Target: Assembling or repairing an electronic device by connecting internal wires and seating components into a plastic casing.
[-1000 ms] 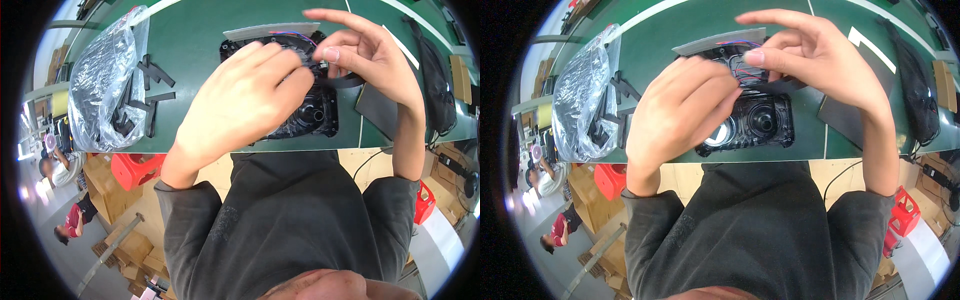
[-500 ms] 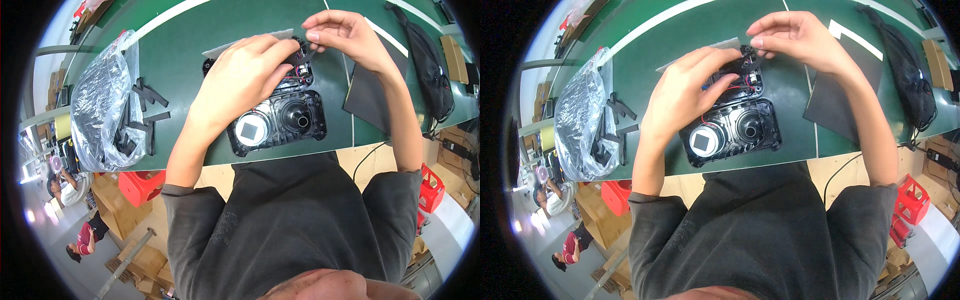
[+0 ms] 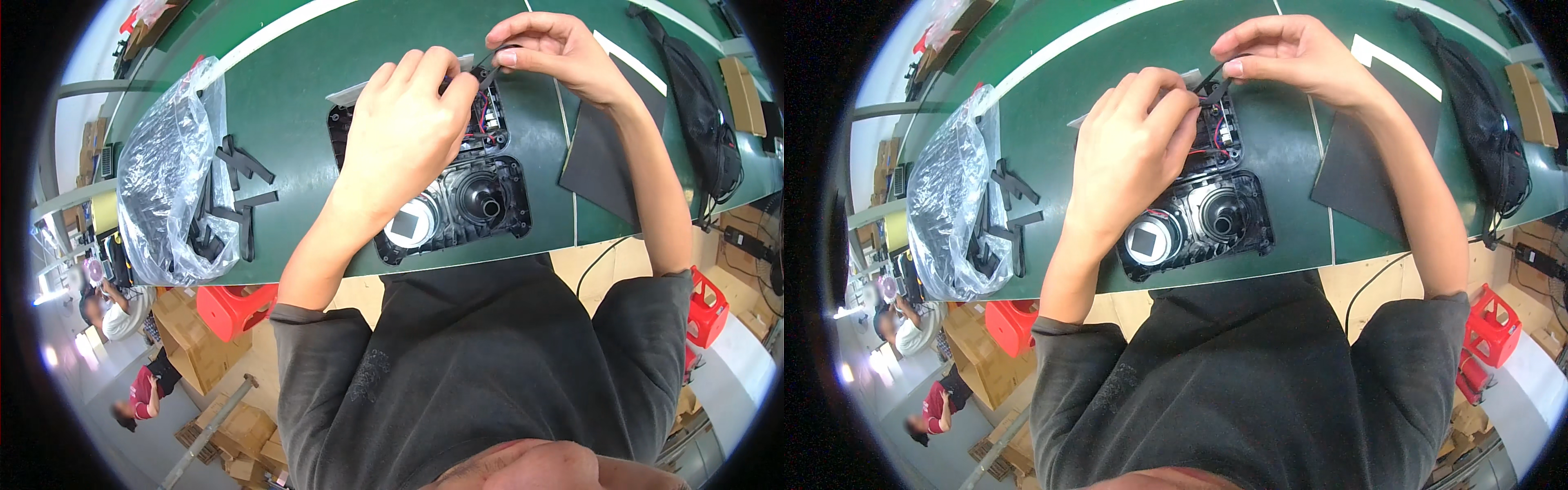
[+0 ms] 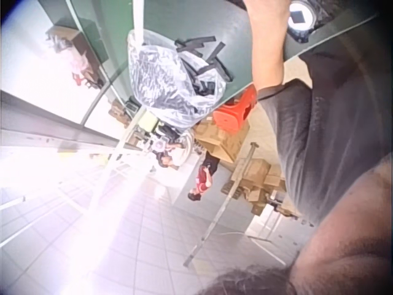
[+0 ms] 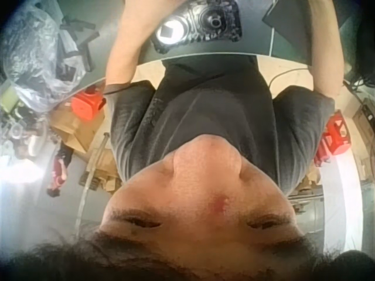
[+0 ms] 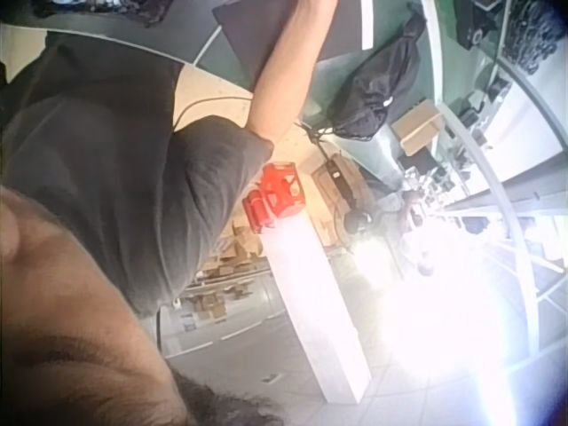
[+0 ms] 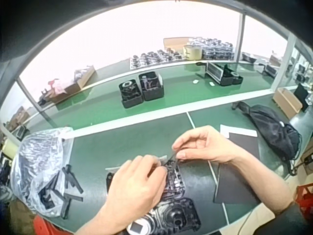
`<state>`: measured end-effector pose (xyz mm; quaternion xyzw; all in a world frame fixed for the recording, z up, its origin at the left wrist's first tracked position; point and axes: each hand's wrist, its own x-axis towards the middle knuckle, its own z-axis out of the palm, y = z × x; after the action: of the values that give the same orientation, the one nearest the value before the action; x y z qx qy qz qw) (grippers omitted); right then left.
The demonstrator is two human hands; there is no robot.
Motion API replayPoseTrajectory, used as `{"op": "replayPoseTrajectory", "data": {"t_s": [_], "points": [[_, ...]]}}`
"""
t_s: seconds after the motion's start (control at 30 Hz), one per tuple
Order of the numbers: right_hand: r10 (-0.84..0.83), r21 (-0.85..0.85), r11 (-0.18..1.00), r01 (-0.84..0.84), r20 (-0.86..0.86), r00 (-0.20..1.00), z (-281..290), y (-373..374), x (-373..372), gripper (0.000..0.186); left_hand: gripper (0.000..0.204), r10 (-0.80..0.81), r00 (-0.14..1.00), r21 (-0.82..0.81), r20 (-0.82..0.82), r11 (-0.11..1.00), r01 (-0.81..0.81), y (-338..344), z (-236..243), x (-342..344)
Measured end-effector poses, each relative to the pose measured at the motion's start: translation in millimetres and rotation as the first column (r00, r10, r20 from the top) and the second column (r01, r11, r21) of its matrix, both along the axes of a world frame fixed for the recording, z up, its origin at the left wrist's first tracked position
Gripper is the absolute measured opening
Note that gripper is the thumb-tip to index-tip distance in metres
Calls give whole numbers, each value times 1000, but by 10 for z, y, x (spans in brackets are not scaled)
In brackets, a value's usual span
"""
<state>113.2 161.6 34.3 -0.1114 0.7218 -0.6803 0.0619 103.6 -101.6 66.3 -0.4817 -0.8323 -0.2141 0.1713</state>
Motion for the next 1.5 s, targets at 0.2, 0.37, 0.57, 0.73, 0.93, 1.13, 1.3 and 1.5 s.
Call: {"op": "replayPoseTrajectory", "data": {"t_s": [0.2, 0.37, 0.57, 0.73, 0.93, 1.13, 1.3, 1.5], "points": [[68, -14, 998, -67, 98, 993, -4, 38, 1, 32, 11, 25, 999, -93, 25, 995, -22, -29, 0, 25], [158, 180, 974, -140, -91, 983, -21, 70, -26, 25, 10, 14, 996, -11, 92, 1000, -13, 0, -57, 26], [163, 372, 924, -87, -178, 970, -50, 58, -43, 15, 8, 36, 996, -26, 86, 999, -34, -2, -73, 58], [157, 323, 940, -107, -133, 979, -65, 25, -26, 15, 11, 9, 989, 46, 148, 999, -16, -1, -91, 38], [130, 265, 955, -130, 17, 991, -73, 20, -40, 15, 12, 18, 987, 65, 157, 998, -28, 5, -104, 30], [171, 286, 946, -154, -36, 985, -110, 39, -43, 16, 12, 1, 990, 99, 138, 995, -15, 11, -122, 19], [182, 252, 951, -180, 16, 983, -114, 64, -60, 15, 11, 3, 992, 112, 122, 994, -16, 11, -134, 11], [241, 458, 871, -178, -82, 967, -92, 143, -97, 17, 17, -25, 996, 97, 86, 995, 16, 14, -148, -6]]}}
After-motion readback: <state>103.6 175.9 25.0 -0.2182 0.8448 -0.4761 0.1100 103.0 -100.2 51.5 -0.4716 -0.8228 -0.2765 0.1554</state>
